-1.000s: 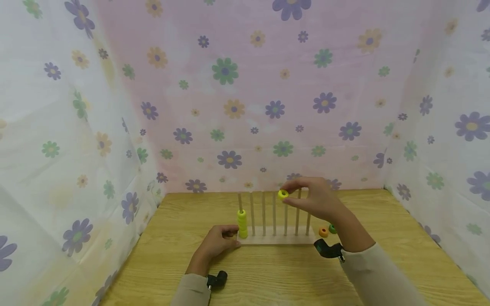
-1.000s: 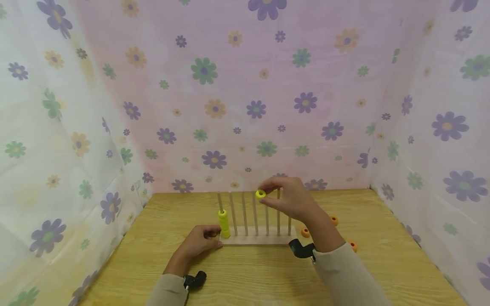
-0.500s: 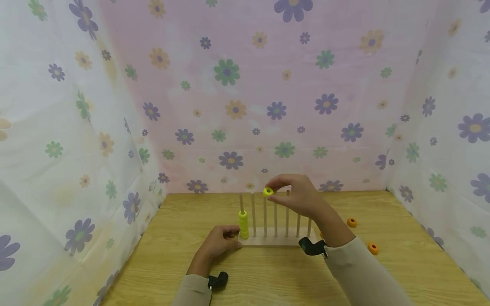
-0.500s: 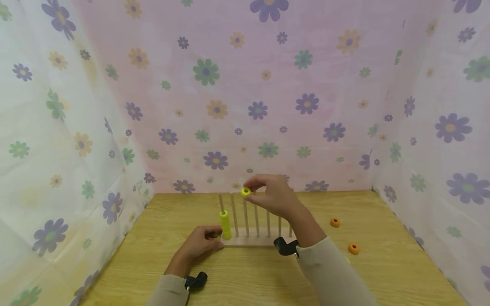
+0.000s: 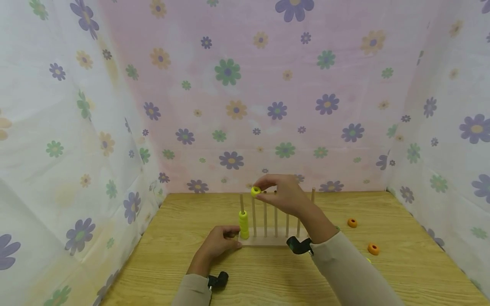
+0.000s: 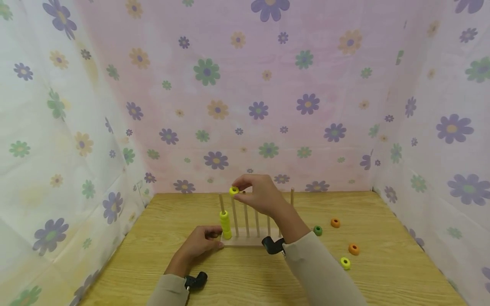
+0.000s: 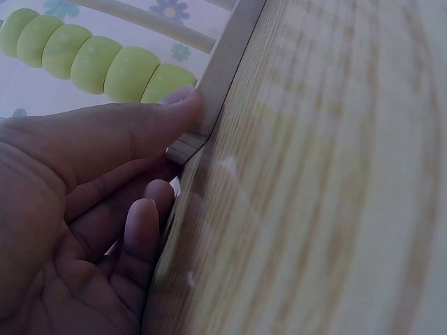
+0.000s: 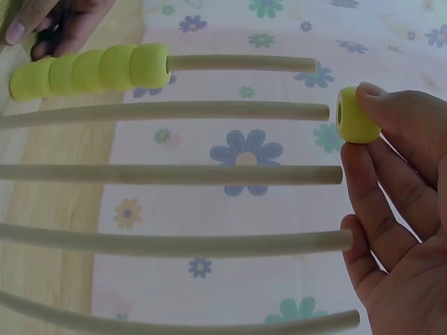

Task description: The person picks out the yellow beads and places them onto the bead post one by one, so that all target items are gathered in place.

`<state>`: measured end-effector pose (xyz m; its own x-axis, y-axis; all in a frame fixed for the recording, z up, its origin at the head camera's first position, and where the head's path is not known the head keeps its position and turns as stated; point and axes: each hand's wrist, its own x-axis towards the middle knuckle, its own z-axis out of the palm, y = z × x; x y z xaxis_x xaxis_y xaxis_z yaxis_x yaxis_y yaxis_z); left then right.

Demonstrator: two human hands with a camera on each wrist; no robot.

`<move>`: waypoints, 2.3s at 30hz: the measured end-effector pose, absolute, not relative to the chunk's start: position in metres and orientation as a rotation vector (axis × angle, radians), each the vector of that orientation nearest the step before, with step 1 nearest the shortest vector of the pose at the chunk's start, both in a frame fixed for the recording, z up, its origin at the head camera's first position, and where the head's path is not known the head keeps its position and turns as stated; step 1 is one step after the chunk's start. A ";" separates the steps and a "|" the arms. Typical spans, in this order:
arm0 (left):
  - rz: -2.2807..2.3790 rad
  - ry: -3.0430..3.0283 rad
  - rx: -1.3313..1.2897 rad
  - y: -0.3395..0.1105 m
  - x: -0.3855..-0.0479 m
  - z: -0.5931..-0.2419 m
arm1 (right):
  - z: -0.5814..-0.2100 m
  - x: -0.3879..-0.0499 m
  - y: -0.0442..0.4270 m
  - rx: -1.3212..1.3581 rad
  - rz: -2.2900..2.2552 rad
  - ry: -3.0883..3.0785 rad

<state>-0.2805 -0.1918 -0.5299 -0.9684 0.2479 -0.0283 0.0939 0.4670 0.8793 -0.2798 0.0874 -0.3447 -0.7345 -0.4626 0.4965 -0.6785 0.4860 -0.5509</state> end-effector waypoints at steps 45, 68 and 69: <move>1.519 2.554 0.300 -0.192 -0.279 -0.529 | -0.341 -0.288 0.047 0.988 1.163 -2.515; 1.518 2.557 0.331 -0.191 -0.276 -0.526 | -0.344 -0.291 0.042 0.988 1.137 -2.551; 1.519 2.556 0.330 -0.191 -0.276 -0.526 | -0.344 -0.291 0.042 0.987 1.137 -2.553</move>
